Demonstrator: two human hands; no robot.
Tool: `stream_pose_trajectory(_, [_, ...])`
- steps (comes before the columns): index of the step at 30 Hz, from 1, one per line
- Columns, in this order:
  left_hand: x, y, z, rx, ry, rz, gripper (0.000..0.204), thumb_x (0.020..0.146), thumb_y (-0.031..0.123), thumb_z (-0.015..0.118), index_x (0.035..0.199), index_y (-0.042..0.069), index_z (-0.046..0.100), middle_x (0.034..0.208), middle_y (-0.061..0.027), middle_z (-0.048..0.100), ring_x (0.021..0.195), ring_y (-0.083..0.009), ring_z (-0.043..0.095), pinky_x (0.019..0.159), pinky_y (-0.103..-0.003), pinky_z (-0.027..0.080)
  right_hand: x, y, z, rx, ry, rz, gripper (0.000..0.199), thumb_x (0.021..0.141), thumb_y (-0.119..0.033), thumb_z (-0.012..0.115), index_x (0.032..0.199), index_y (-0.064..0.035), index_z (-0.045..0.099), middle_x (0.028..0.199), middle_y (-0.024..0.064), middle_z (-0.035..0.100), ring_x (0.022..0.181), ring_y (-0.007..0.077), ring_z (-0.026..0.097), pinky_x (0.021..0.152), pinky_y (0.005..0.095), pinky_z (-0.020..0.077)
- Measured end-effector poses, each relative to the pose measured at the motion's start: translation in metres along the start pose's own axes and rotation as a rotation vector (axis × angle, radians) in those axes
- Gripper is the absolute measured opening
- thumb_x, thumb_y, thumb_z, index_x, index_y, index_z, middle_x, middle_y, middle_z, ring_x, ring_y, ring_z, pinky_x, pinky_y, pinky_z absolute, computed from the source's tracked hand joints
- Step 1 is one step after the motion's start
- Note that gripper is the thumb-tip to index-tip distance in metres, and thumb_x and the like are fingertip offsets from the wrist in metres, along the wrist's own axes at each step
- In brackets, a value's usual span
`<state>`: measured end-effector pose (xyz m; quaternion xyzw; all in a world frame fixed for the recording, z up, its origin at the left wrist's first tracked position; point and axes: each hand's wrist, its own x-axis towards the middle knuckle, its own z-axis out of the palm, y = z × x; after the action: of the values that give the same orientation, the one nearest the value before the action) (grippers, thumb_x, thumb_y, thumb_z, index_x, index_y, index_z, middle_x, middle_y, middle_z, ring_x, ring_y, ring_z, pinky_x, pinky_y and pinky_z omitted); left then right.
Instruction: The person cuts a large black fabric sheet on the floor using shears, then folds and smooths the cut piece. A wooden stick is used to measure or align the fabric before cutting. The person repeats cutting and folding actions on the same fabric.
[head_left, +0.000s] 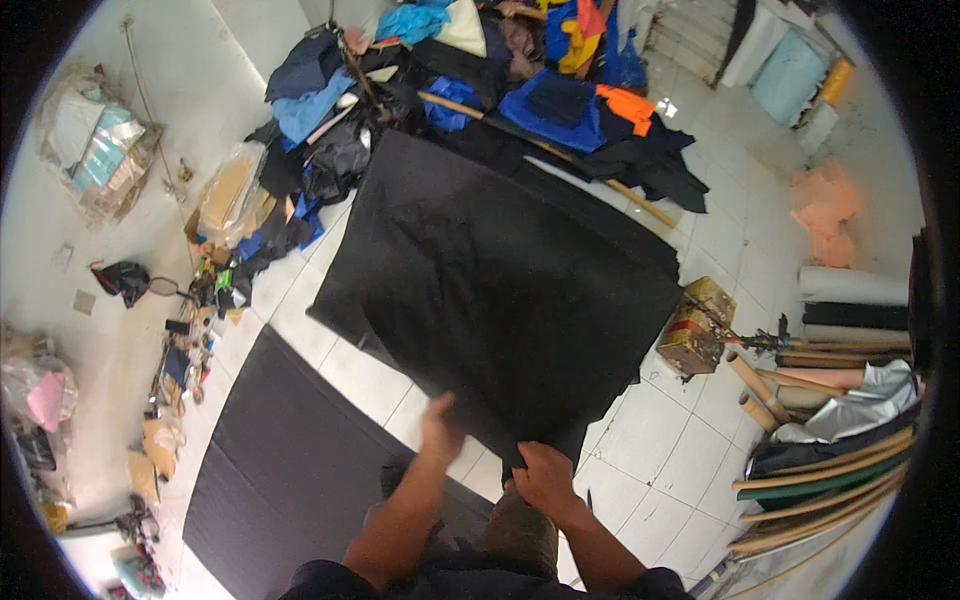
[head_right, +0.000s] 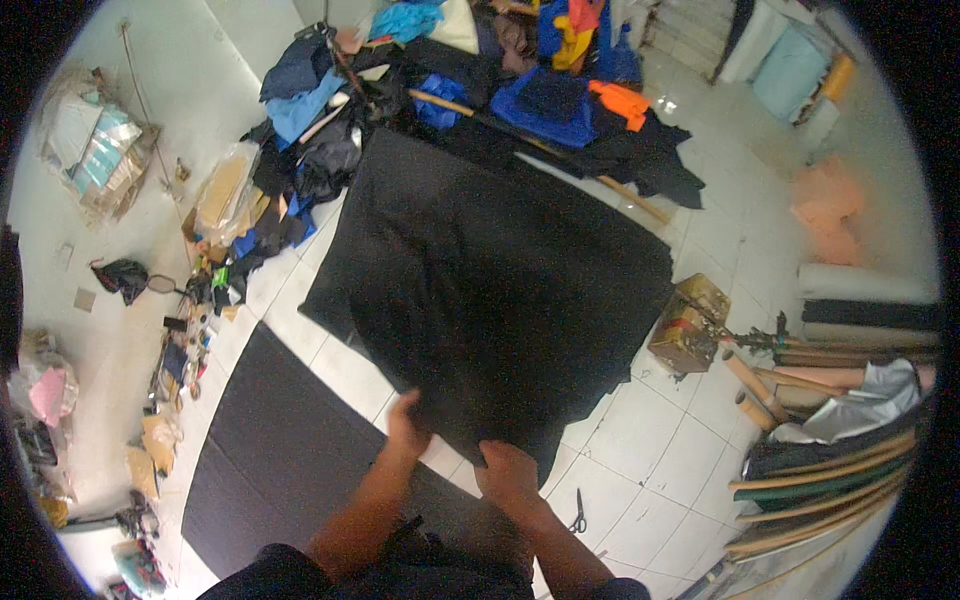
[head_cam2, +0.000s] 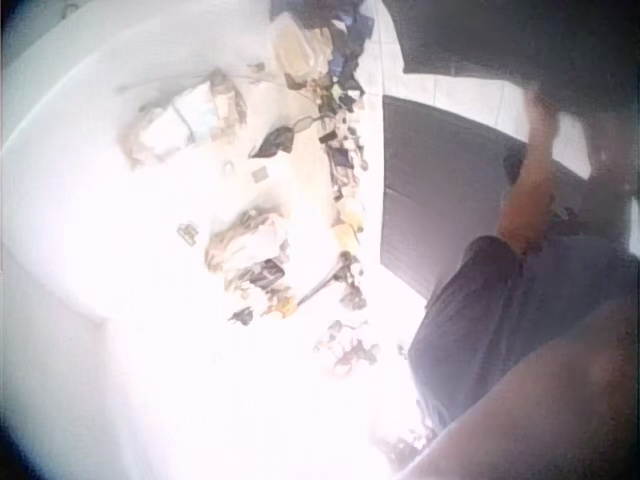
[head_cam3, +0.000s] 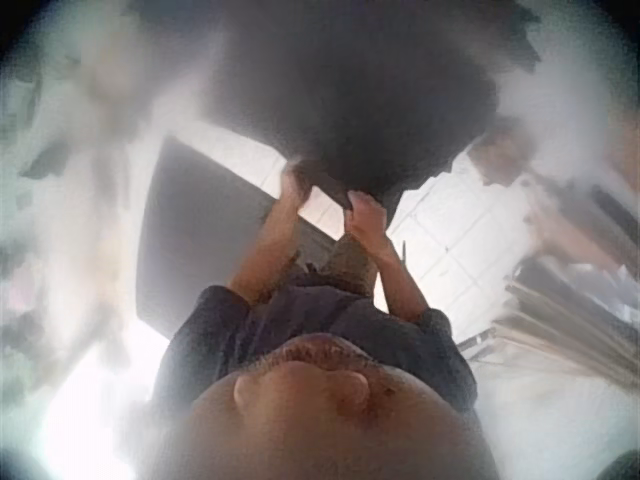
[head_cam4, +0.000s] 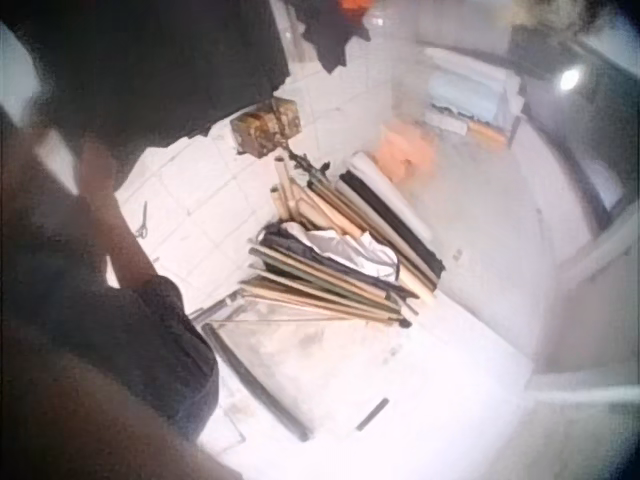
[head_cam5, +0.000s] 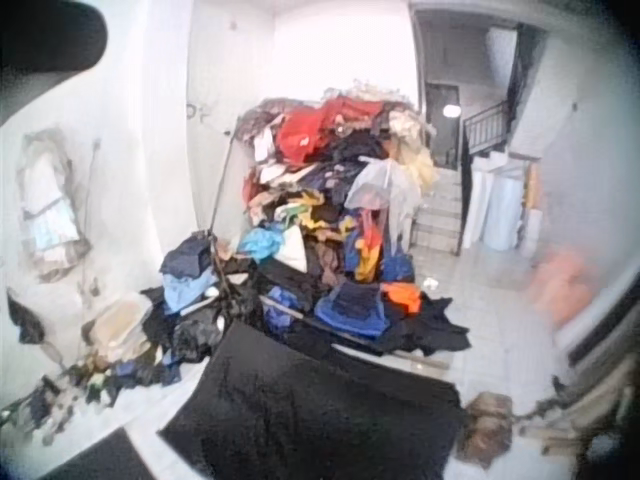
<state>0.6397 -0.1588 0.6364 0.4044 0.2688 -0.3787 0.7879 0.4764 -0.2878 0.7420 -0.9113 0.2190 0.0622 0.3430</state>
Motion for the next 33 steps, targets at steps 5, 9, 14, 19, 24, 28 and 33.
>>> stream_pose_trajectory(5, [0.045,0.13,-0.019,-0.26,-0.269,0.052,0.042,0.085,0.03,0.061,0.116,0.002,0.062,0.119,-0.0159,0.066,0.112,-0.0383,0.06,0.105,-0.051,0.042,-0.085,-0.078,-0.062,-0.123,0.084,-0.316,0.039,0.067,-0.019,0.075,0.101,-0.0023,0.065,0.102,0.0156,0.067,0.1,0.0348,0.063,0.087,0.0446,0.0513])
stream_pose_trajectory(9, [0.092,0.224,-0.079,-0.262,-0.291,0.134,0.041,0.086,0.026,0.058,0.117,0.0,0.062,0.119,-0.0185,0.066,0.107,-0.0393,0.062,0.103,-0.053,0.044,-0.18,-0.158,-0.085,-0.215,0.352,-0.217,0.037,0.049,-0.012,0.069,0.085,-0.0025,0.068,0.081,0.0132,0.067,0.078,0.0333,0.066,0.072,0.045,0.0528])
stream_pose_trajectory(14, [0.05,0.339,-0.067,-0.068,-0.425,0.04,0.039,0.089,0.027,0.056,0.111,-0.004,0.06,0.115,-0.0214,0.066,0.103,-0.038,0.065,0.099,-0.05,0.049,-0.276,-0.238,-0.09,-0.564,0.615,-0.032,0.028,0.055,-0.015,0.061,0.082,-0.008,0.066,0.075,0.0114,0.06,0.072,0.0339,0.061,0.065,0.0463,0.0469])
stream_pose_trajectory(19, [-0.067,0.489,-0.02,0.258,-0.438,0.466,0.017,0.082,0.012,0.067,0.097,0.003,0.065,0.099,-0.0132,0.068,0.089,-0.0306,0.068,0.089,-0.041,0.055,-0.33,-0.276,-0.159,-0.779,0.852,0.254,0.038,0.07,-0.002,0.055,0.106,-0.0021,0.068,0.09,0.0226,0.066,0.089,0.0428,0.064,0.082,0.0496,0.0499])
stream_pose_trajectory(24, [-0.265,0.558,-0.022,0.518,-0.471,0.953,0.048,0.083,0.026,0.078,0.117,0.007,0.052,0.094,-0.0078,0.062,0.073,-0.0156,0.061,0.061,-0.027,0.048,-0.399,-0.343,-0.197,-0.673,1.269,0.317,0.016,0.088,0.001,0.046,0.098,0.0012,0.059,0.09,0.016,0.064,0.085,0.0259,0.063,0.08,0.0355,0.0474])
stream_pose_trajectory(28, [-0.341,0.64,-0.134,0.588,-0.548,0.905,0.055,0.086,0.027,0.077,0.126,0.007,0.045,0.088,-0.0052,0.059,0.066,-0.0121,0.057,0.054,-0.02,0.042,-0.495,-0.353,-0.138,-0.569,1.339,0.279,0.02,0.089,-0.007,0.053,0.105,-0.0017,0.063,0.096,0.0187,0.069,0.095,0.0336,0.068,0.084,0.0379,0.0496])
stream_pose_trajectory(33, [-0.445,0.539,-0.312,0.448,-0.432,0.993,0.056,0.088,0.022,0.073,0.134,0.005,0.045,0.11,-0.0078,0.062,0.092,-0.0165,0.061,0.07,-0.03,0.049,-0.59,-0.37,0.054,-0.425,1.11,0.377,0.018,0.083,0.005,0.05,0.093,-0.001,0.064,0.083,0.0083,0.066,0.084,0.0201,0.063,0.077,0.0338,0.0482])
